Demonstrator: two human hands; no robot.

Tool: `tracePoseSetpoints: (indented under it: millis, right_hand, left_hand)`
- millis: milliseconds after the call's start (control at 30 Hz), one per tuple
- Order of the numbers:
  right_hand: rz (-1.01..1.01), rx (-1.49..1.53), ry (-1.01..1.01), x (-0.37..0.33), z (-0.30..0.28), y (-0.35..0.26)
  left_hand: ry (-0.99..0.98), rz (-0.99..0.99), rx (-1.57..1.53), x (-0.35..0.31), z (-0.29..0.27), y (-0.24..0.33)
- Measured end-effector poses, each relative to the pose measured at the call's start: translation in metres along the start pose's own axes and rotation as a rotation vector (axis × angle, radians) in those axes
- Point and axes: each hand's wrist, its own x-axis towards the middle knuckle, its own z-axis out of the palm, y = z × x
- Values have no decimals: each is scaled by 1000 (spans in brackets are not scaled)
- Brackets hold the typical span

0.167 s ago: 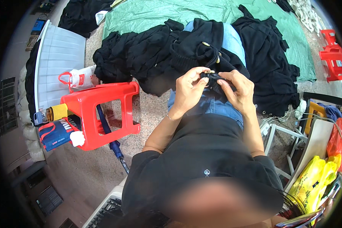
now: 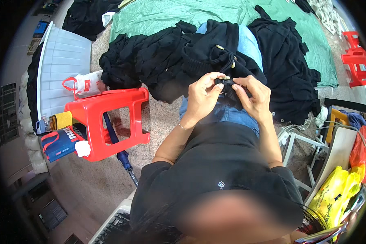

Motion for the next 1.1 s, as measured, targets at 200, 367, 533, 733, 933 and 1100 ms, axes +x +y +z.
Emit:
tracePoseSetpoints:
  millis: [200, 367, 533, 733, 933, 1100]
  right_hand:
    - [-28, -9, 14, -2, 0, 1]
    - [-41, 5, 30, -2, 2, 2]
    - [-33, -25, 16, -1, 3, 1]
    - [302, 411, 96, -15, 15, 7]
    - [517, 778, 308, -11, 23, 17]
    - [496, 478, -227, -26, -15, 20]
  left_hand:
    - [-6, -13, -62, -3, 3, 2]
    - [-13, -33, -105, -2, 3, -1]
    - [-4, -16, -104, -2, 1, -2]
    - [-6, -6, -92, -1, 2, -4]
    - [7, -39, -106, -3, 6, -2]
    - [-305, 79, -233, -7, 23, 12]
